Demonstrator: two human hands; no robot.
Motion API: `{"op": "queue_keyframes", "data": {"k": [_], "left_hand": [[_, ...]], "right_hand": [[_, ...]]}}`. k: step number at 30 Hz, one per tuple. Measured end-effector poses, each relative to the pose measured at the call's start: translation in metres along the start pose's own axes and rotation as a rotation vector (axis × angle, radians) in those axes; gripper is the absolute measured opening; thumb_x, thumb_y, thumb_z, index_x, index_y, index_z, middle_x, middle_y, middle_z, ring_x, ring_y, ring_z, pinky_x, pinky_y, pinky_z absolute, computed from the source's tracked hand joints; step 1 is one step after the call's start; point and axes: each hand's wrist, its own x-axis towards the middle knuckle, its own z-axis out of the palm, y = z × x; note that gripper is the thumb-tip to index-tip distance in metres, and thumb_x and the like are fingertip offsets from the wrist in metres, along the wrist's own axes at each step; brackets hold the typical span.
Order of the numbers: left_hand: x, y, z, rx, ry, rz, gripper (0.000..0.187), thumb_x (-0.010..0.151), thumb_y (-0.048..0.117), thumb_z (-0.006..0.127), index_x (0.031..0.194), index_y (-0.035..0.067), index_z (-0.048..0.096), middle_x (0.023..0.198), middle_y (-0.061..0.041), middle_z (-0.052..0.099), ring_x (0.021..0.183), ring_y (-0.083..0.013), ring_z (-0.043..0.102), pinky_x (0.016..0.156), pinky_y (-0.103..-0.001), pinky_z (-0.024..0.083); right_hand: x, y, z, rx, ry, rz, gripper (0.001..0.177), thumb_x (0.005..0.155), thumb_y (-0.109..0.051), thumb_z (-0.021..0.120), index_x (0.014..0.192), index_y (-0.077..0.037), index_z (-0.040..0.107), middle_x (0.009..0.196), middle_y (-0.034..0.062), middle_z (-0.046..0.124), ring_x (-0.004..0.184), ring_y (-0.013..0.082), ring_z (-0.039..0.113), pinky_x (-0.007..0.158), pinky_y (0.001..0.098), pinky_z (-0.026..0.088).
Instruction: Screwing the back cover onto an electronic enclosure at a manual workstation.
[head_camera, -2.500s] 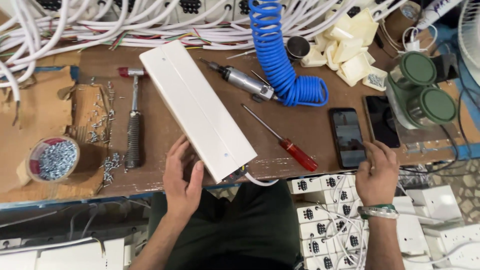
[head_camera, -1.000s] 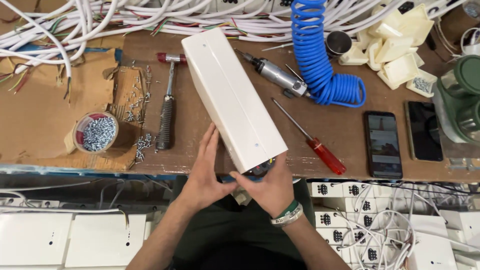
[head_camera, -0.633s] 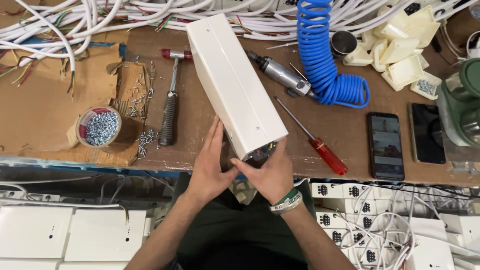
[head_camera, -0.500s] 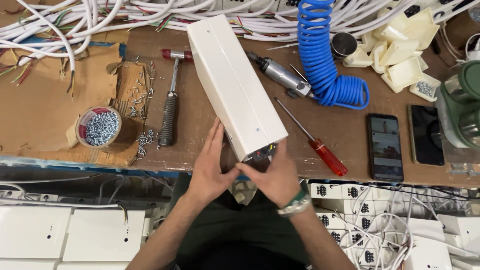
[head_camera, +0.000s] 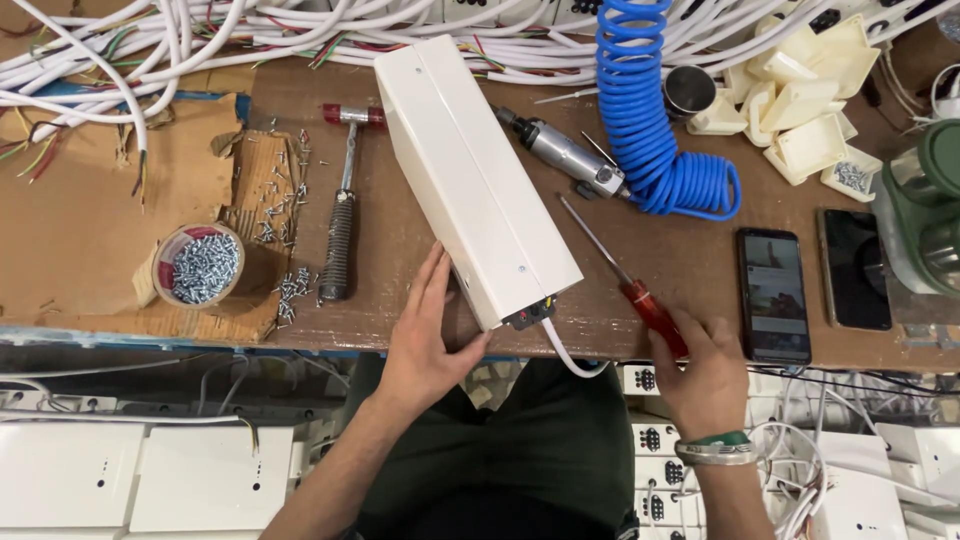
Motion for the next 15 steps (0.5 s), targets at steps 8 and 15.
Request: {"op": "queue_keyframes", "data": {"k": [8, 15], "left_hand": [[-0.001, -0.002, 0.004, 0.009, 0.002, -0.025, 0.110, 0.072, 0.013, 0.087, 0.159, 0.003, 0.020, 0.167, -0.018, 0.025, 0.137, -0.0351, 0.055, 0.110, -0.042, 0.051], [0.001, 0.004, 0.002, -0.010, -0.041, -0.086, 0.109, 0.074, 0.014, 0.086, 0.159, 0.004, 0.019, 0.167, -0.018, 0.022, 0.138, -0.0344, 0.052, 0.109, -0.042, 0.052]], "right_hand": [[0.008, -0.003, 0.005, 0.014, -0.049, 0.034, 0.040, 0.087, -0.019, 0.077, 0.125, -0.008, 0.072, 0.113, 0.0180, 0.069, 0.098, 0.0387, 0.067, 0.083, 0.0447, 0.055], [0.011, -0.004, 0.005, 0.016, -0.043, 0.040, 0.038, 0.088, -0.020, 0.077, 0.123, -0.007, 0.072, 0.117, 0.0181, 0.069, 0.098, 0.0375, 0.069, 0.082, 0.0427, 0.057]]}}
